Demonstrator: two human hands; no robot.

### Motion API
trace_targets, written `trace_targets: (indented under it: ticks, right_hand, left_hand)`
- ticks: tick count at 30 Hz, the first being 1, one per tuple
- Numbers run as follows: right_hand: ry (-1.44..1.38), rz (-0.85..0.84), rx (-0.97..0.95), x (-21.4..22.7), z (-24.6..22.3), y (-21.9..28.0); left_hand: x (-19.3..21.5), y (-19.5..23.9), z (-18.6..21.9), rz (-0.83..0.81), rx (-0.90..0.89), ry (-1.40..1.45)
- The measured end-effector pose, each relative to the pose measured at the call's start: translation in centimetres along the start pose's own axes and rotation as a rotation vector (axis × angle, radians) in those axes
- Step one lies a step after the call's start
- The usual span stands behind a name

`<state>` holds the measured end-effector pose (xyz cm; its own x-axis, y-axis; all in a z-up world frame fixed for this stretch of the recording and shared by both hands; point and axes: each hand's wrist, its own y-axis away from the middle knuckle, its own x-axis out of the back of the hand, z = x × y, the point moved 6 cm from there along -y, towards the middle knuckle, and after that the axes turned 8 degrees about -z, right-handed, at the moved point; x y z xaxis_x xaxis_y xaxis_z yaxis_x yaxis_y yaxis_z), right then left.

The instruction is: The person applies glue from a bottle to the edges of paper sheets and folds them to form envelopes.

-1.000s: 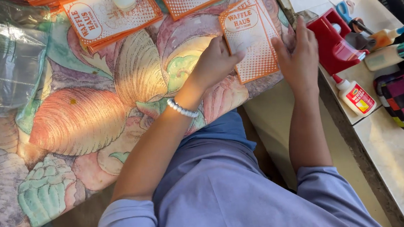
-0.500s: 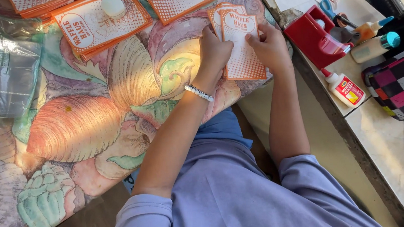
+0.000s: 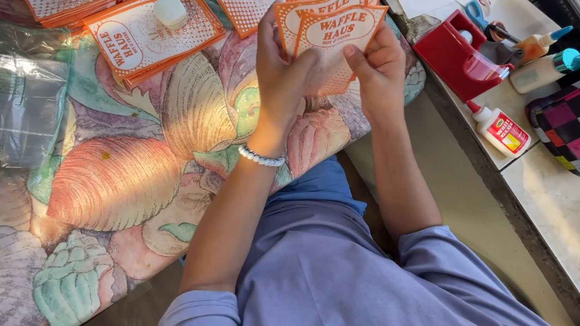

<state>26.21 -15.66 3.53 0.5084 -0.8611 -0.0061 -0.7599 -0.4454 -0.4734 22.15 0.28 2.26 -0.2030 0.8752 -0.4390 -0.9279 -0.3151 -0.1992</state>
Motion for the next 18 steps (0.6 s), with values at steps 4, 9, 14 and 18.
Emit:
trace_targets:
  ticks: [4,9,14,18]
  right_hand:
    - [0.001,-0.002,0.053,-2.4,0.8,-0.1]
    - [-0.023,0.155,-0.114,-3.5,4.1,1.6]
    - [-0.031,0.144,-0.094,-3.3,3.7,1.7]
    - [-0.032,0.117,-0.192,-2.7,6.1,2.6]
  left_hand:
    - [0.1,1.4,2.8,-0.071,-0.193,-0.241]
    - [2.5,2.3,-1.5,0.022,-0.168,-0.365]
    - [1.9,3.1,1.9,0.001,-0.368,-0.483]
    - [2.0,2.4,0.2,-0.055,-0.320,-0.477]
